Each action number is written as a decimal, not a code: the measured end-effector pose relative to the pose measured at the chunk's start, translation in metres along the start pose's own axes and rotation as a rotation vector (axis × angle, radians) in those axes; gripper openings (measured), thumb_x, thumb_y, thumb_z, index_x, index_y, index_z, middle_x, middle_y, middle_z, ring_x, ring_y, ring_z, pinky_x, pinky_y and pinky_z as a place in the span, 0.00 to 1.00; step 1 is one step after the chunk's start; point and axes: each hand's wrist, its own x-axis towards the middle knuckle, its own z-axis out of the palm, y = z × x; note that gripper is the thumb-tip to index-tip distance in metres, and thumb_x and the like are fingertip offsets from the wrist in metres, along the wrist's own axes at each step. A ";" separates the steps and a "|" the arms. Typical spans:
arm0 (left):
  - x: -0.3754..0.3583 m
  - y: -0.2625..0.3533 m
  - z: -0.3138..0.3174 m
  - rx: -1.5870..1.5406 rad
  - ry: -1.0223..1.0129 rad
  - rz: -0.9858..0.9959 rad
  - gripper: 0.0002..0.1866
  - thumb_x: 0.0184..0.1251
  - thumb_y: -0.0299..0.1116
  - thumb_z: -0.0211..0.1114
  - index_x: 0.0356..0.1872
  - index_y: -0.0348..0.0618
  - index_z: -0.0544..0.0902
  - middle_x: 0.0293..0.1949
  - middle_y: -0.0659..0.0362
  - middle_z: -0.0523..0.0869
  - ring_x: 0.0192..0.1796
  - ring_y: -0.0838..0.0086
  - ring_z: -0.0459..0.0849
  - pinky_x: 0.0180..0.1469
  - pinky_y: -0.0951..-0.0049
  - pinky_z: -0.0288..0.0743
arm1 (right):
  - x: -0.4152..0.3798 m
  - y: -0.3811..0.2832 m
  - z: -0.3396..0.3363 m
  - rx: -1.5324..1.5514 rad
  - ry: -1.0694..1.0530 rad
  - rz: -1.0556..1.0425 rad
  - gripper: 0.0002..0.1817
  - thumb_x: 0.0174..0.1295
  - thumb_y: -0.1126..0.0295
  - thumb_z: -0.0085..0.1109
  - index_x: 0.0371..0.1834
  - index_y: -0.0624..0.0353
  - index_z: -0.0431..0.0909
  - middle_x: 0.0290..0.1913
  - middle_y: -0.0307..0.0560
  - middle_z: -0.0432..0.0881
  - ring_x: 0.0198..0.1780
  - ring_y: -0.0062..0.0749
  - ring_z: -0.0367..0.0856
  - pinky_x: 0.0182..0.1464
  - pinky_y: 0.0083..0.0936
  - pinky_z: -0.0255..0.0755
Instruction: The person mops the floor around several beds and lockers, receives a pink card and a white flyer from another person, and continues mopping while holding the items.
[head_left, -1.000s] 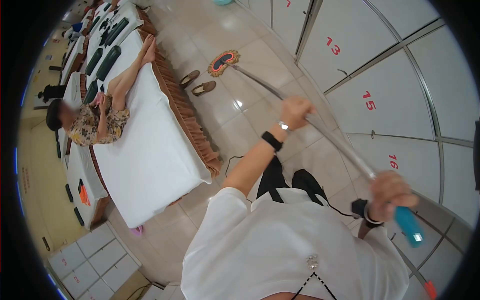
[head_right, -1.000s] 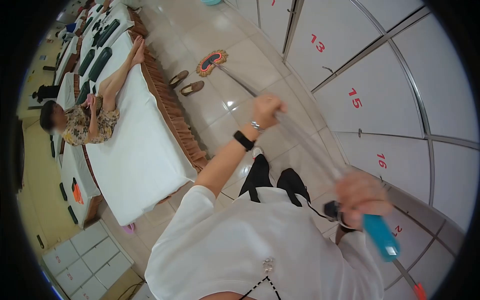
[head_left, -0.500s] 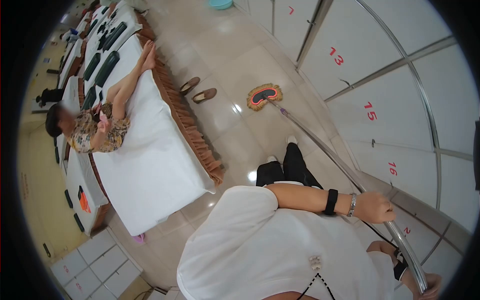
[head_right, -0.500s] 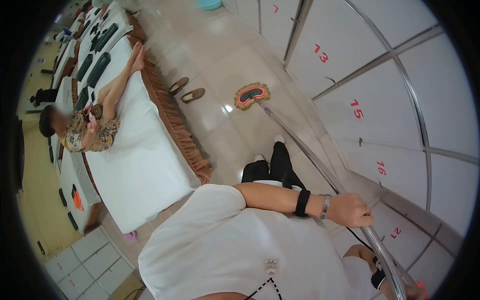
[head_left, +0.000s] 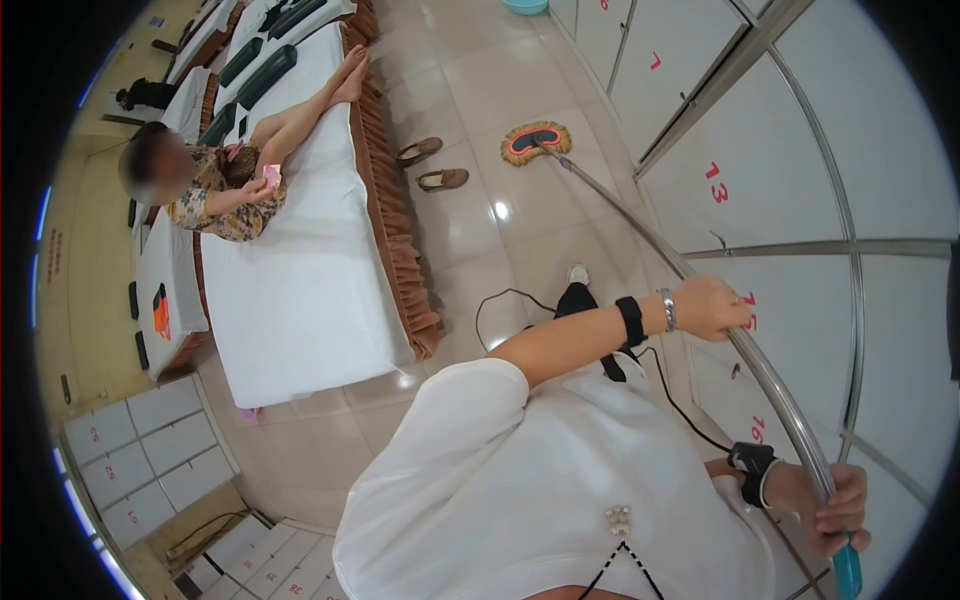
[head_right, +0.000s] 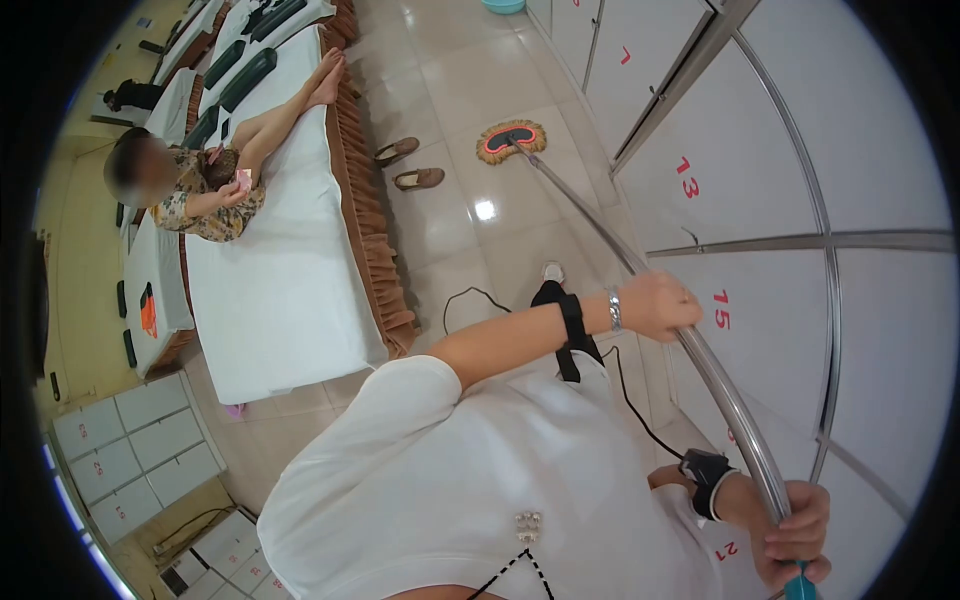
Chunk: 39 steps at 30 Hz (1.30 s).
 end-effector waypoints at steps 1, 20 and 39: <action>0.004 -0.013 -0.003 -0.011 0.070 -0.005 0.09 0.32 0.29 0.62 0.19 0.49 0.71 0.18 0.63 0.73 0.21 0.67 0.75 0.21 0.68 0.67 | 0.002 0.017 0.003 0.006 -0.001 0.004 0.04 0.46 0.70 0.49 0.25 0.55 0.71 0.08 0.30 0.68 0.10 0.12 0.65 0.17 0.08 0.62; 0.059 -0.080 -0.036 0.070 0.290 0.028 0.11 0.31 0.26 0.65 0.14 0.51 0.70 0.13 0.66 0.70 0.16 0.72 0.72 0.15 0.73 0.62 | 0.048 0.123 0.024 0.214 -0.082 -0.046 0.03 0.46 0.72 0.48 0.26 0.54 0.67 0.08 0.28 0.68 0.09 0.12 0.65 0.18 0.09 0.64; -0.015 -0.228 -0.253 0.125 0.341 -0.568 0.28 0.39 0.35 0.69 0.46 0.45 0.70 0.48 0.54 0.72 0.51 0.61 0.70 0.54 0.66 0.63 | 0.036 0.315 0.167 0.111 -0.131 -0.021 0.04 0.48 0.72 0.47 0.28 0.54 0.65 0.08 0.30 0.67 0.10 0.14 0.65 0.18 0.10 0.63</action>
